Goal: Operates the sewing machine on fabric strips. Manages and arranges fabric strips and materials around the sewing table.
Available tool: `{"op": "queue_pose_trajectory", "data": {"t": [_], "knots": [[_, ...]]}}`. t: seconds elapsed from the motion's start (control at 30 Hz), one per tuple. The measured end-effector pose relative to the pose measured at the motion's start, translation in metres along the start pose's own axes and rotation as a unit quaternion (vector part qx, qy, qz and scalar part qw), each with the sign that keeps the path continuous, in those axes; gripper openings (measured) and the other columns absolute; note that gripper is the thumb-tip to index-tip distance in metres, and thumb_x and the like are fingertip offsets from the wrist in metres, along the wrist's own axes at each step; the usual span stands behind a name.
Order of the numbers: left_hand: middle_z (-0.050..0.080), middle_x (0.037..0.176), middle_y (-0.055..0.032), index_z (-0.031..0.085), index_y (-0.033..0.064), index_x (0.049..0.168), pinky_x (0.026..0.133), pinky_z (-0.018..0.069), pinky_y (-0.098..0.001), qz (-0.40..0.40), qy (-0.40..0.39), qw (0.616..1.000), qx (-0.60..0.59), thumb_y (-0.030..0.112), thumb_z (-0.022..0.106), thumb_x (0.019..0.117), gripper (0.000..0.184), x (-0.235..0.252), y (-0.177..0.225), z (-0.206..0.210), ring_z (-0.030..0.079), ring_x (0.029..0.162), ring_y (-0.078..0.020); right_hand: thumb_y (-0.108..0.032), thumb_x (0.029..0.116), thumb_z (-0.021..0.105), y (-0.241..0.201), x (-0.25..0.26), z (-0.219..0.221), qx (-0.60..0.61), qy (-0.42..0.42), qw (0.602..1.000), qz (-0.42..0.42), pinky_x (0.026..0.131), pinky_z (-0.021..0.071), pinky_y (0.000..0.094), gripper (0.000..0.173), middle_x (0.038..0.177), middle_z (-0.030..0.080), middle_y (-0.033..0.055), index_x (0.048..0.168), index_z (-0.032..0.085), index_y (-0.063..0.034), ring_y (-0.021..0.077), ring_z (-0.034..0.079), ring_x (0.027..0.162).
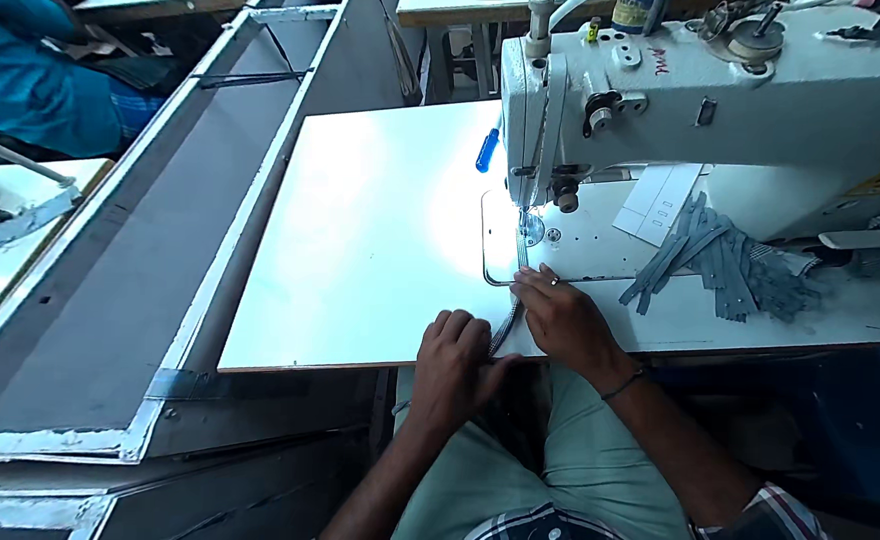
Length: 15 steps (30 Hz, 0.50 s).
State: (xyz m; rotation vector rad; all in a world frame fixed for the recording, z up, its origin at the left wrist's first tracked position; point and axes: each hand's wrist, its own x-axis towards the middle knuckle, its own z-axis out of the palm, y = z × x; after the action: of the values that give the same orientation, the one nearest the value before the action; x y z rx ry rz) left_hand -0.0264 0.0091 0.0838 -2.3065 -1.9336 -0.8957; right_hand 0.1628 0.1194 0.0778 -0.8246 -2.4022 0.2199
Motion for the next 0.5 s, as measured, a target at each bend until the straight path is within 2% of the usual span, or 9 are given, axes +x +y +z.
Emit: {"op": "queue_pose_trajectory", "data": {"t": [0.13,0.3,0.5], "knots": [[0.062,0.093,-0.0022,0.071,0.0126,0.102,0.077,0.0515,-0.0407,-0.020,0.003,0.999,0.026,0.054,0.071,0.0890,0.044,-0.017,0.009,0.001,0.060,0.089,-0.0214,-0.001,0.0952,0.053,0.006,0.010,0.001,-0.008,-0.004,1.000,0.002,0.119,0.0420,0.0430,0.031,0.130,0.070,0.0132,0.118,0.073,-0.0030,0.0263,0.060,0.133],[0.061,0.094,-0.0051,0.068,0.0105,0.103,0.077,0.0518,-0.0427,-0.053,-0.048,0.995,0.069,0.026,0.081,0.0828,0.029,-0.012,0.014,-0.004,0.060,0.091,-0.0255,0.000,0.0937,0.053,0.015,0.024,0.002,-0.020,-0.019,1.000,0.006,0.120,0.0406,0.0430,0.033,0.132,0.069,0.0134,0.120,0.073,-0.0026,0.0261,0.059,0.134],[0.062,0.091,-0.0096,0.067,0.0054,0.098,0.075,0.0561,-0.0426,-0.095,-0.071,0.988,0.102,0.007,0.074,0.0875,0.012,-0.016,0.023,-0.015,0.063,0.088,-0.0282,0.001,0.0945,0.053,0.021,0.035,0.004,-0.033,-0.040,0.999,0.018,0.120,0.0406,0.0427,0.033,0.133,0.068,0.0135,0.121,0.071,-0.0034,0.0265,0.059,0.135]]}}
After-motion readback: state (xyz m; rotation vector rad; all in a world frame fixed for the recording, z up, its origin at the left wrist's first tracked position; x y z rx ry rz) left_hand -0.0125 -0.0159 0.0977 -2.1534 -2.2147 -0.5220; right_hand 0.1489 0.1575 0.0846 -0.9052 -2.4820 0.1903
